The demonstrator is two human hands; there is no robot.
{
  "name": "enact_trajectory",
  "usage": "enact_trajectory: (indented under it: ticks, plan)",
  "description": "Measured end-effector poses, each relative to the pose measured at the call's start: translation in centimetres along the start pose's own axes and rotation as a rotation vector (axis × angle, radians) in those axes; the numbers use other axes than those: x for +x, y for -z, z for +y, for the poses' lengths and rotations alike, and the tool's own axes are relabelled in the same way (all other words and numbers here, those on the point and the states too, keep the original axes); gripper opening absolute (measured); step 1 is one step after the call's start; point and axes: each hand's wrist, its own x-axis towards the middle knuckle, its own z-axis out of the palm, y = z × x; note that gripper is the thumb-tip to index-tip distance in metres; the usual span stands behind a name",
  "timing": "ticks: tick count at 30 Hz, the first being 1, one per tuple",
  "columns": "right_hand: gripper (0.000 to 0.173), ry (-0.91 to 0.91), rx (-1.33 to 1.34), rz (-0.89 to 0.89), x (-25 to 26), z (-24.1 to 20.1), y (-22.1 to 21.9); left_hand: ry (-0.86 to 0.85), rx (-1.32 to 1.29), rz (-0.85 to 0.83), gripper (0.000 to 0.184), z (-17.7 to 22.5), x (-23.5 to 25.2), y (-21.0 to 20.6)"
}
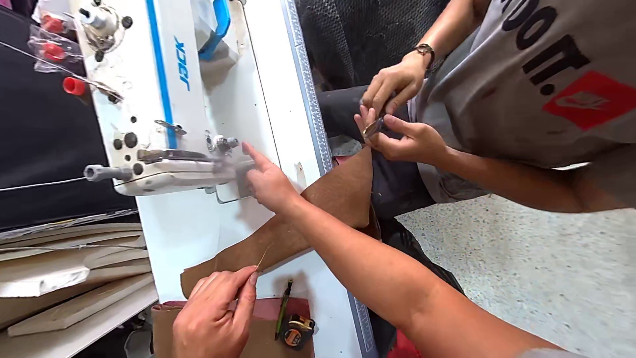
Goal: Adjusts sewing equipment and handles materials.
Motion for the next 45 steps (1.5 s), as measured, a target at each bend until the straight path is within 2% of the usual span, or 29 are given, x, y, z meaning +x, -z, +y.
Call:
enact_trajectory:
  ticks: [2, 5, 10, 15, 17, 18, 20, 22, 23, 24, 25, 26, 27, 28, 30, 31, 33, 37, 42, 45]
  plan:
    - [0.064, 0.054, -0.078, -0.049, 0.0, -0.2, 0.1, 0.003, 0.001, -0.008, 0.027, 0.0, 0.0, 0.0]
    - [0.059, 0.037, -0.216, -0.176, 0.0, -1.7, 1.4, 0.004, 0.013, -0.012, 0.028, 0.2, 0.0, -0.2]
    - [0.068, -0.039, -0.001, -0.119, -3.8, -2.8, 6.8, 0.013, 0.013, -0.009, 0.027, 0.4, 0.0, -0.5]
    - [0.067, -0.012, -0.192, -0.068, -8.7, -3.2, 10.2, 0.021, 0.012, -0.008, 0.028, 0.3, -0.2, -1.2]
    - [0.051, 0.108, -0.376, -0.009, -11.1, -5.0, 10.9, 0.022, 0.004, -0.011, 0.028, 0.3, -0.3, -1.3]
    - [0.04, 0.224, -0.49, 0.026, -12.6, -6.5, 11.4, 0.019, -0.002, -0.01, 0.028, 0.3, -0.2, -1.4]
    - [0.026, 0.556, -0.585, 0.142, -15.4, -9.6, 12.6, 0.012, -0.01, -0.015, 0.028, 0.4, -0.2, -1.5]
    - [0.018, 0.855, -0.603, 0.336, -16.2, -12.1, 14.7, 0.008, -0.009, -0.016, 0.028, 0.6, -0.3, -1.8]
    - [0.018, 0.929, -0.692, 0.449, -15.8, -13.0, 15.8, 0.007, -0.013, -0.011, 0.028, 0.6, -0.3, -2.0]
    - [0.035, 0.904, -0.837, 0.526, -15.1, -13.8, 16.6, 0.006, -0.021, -0.005, 0.028, 0.7, -0.2, -2.2]
    - [0.057, 0.79, -1.001, 0.534, -14.5, -14.4, 17.2, 0.006, -0.03, 0.001, 0.028, 0.8, -0.2, -2.5]
    - [0.071, 0.654, -1.142, 0.484, -13.8, -14.6, 17.5, 0.006, -0.036, 0.005, 0.027, 1.0, -0.2, -2.7]
    - [0.072, 0.575, -1.248, 0.416, -12.9, -14.5, 17.6, 0.006, -0.039, 0.006, 0.027, 1.1, -0.2, -2.9]
    - [0.063, 0.564, -1.335, 0.349, -12.1, -14.1, 17.6, 0.007, -0.043, 0.008, 0.027, 1.2, -0.2, -3.1]
    - [0.039, 0.627, -1.441, 0.194, -10.9, -13.3, 17.7, 0.01, -0.046, 0.007, 0.027, 1.4, -0.1, -3.3]
    - [0.034, 0.665, -1.473, 0.086, -10.5, -13.0, 17.8, 0.012, -0.046, 0.006, 0.027, 1.6, -0.1, -3.4]
    - [0.037, 0.673, -1.52, -0.106, -10.1, -12.5, 17.9, 0.014, -0.038, 0.002, 0.027, 1.6, -0.2, -3.4]
    - [0.04, 0.705, -1.638, -0.25, -9.1, -10.6, 15.7, 0.03, -0.024, 0.007, 0.026, 1.3, -0.4, -2.9]
    - [0.02, 0.8, -1.795, -0.403, -7.3, -9.1, 12.0, 0.061, -0.036, 0.048, 0.025, 0.5, -0.5, -2.0]
    - [0.019, 0.828, -1.781, -0.535, -6.4, -9.8, 10.2, 0.079, -0.018, 0.089, 0.023, 0.0, -0.7, -1.1]
